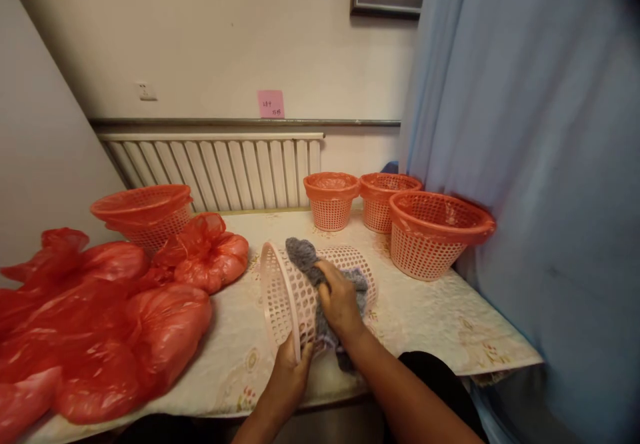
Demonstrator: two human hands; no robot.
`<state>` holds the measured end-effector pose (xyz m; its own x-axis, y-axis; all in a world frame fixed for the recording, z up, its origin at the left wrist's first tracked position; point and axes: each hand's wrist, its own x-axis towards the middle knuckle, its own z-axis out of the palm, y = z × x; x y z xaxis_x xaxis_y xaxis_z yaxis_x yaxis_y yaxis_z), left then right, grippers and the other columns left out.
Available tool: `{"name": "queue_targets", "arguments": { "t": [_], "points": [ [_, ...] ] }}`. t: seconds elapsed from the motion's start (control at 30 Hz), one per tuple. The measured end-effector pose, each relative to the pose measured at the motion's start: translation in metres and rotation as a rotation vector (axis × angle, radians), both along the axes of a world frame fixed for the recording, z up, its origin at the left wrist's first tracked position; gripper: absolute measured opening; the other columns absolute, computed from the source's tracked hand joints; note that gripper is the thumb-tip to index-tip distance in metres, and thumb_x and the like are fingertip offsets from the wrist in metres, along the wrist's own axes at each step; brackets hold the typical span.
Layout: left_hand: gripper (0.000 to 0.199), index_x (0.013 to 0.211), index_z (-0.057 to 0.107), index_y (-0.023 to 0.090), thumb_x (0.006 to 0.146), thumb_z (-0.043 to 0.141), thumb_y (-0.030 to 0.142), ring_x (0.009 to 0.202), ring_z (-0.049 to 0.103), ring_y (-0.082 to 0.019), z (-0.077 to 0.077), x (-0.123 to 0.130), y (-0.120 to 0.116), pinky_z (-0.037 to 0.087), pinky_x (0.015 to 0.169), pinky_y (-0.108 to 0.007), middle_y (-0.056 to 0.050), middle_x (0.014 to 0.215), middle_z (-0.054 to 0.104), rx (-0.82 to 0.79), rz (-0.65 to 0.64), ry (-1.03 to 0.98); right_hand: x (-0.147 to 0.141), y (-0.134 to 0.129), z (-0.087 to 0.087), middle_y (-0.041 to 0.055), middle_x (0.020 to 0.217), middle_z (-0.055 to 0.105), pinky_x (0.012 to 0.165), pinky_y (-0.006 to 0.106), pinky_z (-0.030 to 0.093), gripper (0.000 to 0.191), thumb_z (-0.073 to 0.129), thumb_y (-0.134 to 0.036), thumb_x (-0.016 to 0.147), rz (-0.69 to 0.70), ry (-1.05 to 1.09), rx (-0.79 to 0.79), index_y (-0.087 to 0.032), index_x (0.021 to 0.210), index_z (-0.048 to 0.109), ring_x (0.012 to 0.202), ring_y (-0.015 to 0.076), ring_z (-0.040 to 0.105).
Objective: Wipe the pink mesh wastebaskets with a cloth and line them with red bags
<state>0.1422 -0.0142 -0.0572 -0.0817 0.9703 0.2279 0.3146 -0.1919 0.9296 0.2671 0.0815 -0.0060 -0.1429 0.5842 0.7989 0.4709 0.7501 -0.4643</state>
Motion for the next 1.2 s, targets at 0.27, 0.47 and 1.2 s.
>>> {"name": "queue_targets", "arguments": {
  "t": [0.27, 0.47, 1.2],
  "points": [
    [0.040, 0.116, 0.063, 0.016, 0.088, 0.047, 0.040, 0.119, 0.056, -0.029, -0.013, 0.000, -0.020, 0.038, 0.108, -0.045, -0.013, 0.124, 0.065, -0.061, -0.087, 0.072, 0.086, 0.070, -0.007, 0.0113, 0.113, 0.068, 0.098, 0.037, 0.045, 0.048, 0.041, -0.009, 0.075, -0.495, 0.087, -0.227, -0.015, 0.117, 0.063, 0.104, 0.0228, 0.063],
    [0.044, 0.120, 0.059, 0.015, 0.082, 0.057, 0.036, 0.120, 0.055, -0.029, 0.007, -0.006, -0.016, 0.037, 0.108, -0.044, -0.012, 0.125, 0.064, -0.098, -0.054, -0.057, 0.079, 0.063, -0.008, 0.0103, 0.115, 0.067, 0.099, 0.036, 0.045, 0.049, 0.041, -0.008, 0.073, -0.470, 0.088, -0.237, -0.015, 0.115, 0.064, 0.107, 0.0227, 0.062],
    [0.038, 0.121, 0.059, 0.015, 0.086, 0.046, 0.022, 0.122, 0.052, -0.026, 0.012, -0.004, -0.002, 0.031, 0.112, -0.045, -0.010, 0.128, 0.061, 0.023, -0.065, -0.012, -0.012, -0.033, 0.000, 0.0104, 0.139, 0.049, 0.112, 0.044, 0.035, 0.056, 0.039, 0.000, 0.074, 0.163, -0.097, 0.083, -0.017, 0.125, 0.054, 0.132, 0.0189, 0.042]
  ]
}}
